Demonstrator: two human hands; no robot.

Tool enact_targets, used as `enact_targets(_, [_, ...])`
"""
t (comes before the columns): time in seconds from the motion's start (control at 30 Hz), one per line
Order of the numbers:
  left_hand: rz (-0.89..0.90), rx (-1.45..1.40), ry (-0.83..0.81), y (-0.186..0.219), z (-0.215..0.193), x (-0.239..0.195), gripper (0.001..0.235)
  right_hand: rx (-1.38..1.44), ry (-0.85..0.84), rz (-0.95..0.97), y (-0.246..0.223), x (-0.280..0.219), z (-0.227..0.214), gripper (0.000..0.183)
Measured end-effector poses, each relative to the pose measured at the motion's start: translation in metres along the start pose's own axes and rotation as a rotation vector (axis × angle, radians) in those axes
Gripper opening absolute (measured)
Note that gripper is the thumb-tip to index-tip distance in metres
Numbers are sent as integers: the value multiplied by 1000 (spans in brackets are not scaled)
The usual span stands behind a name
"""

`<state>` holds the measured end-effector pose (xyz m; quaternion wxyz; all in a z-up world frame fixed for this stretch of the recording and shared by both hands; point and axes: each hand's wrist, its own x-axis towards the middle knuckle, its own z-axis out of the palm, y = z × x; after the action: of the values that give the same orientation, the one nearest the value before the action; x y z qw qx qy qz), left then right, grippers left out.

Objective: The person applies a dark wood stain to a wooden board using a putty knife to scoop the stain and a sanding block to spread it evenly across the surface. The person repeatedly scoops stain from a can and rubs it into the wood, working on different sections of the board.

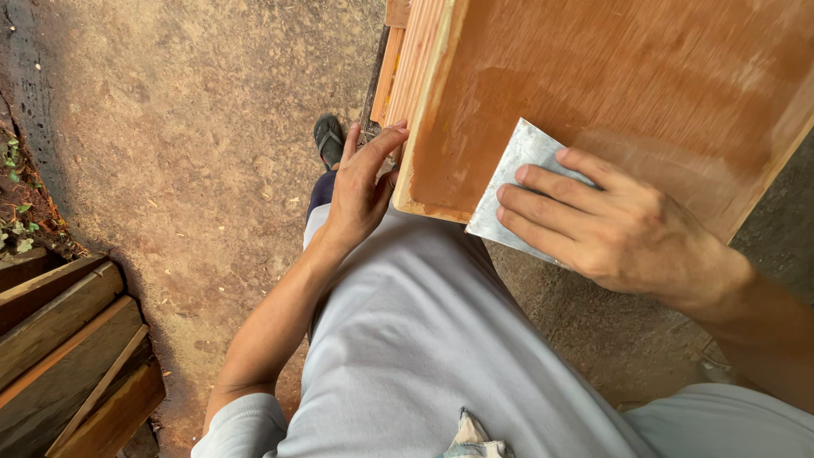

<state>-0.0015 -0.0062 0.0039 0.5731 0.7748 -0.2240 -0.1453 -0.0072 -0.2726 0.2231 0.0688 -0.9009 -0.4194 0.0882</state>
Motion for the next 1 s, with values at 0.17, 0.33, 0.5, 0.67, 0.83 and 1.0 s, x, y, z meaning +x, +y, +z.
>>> enact_targets(0.17, [-10,12,-13,0,-1,2,63,-3,-19,79,-8,-38,14,22])
enact_targets(0.33, [6,19,-22,0,-2,2,61,35,-49,132,-15,-72,18,20])
enact_targets(0.5, [7,26,-22,1,-2,2,59,-1,7,122,-9,-80,-1,21])
enact_targets(0.67, [-34,25,-13,-1,1,0,48,-80,150,83,-1,-56,15,19])
enact_targets(0.83, [27,57,2,-9,3,-1,49,-9,193,78,-9,-57,46,21])
enact_targets(1.0, [42,65,28,-12,5,-3,49,82,166,210,-26,-80,63,25])
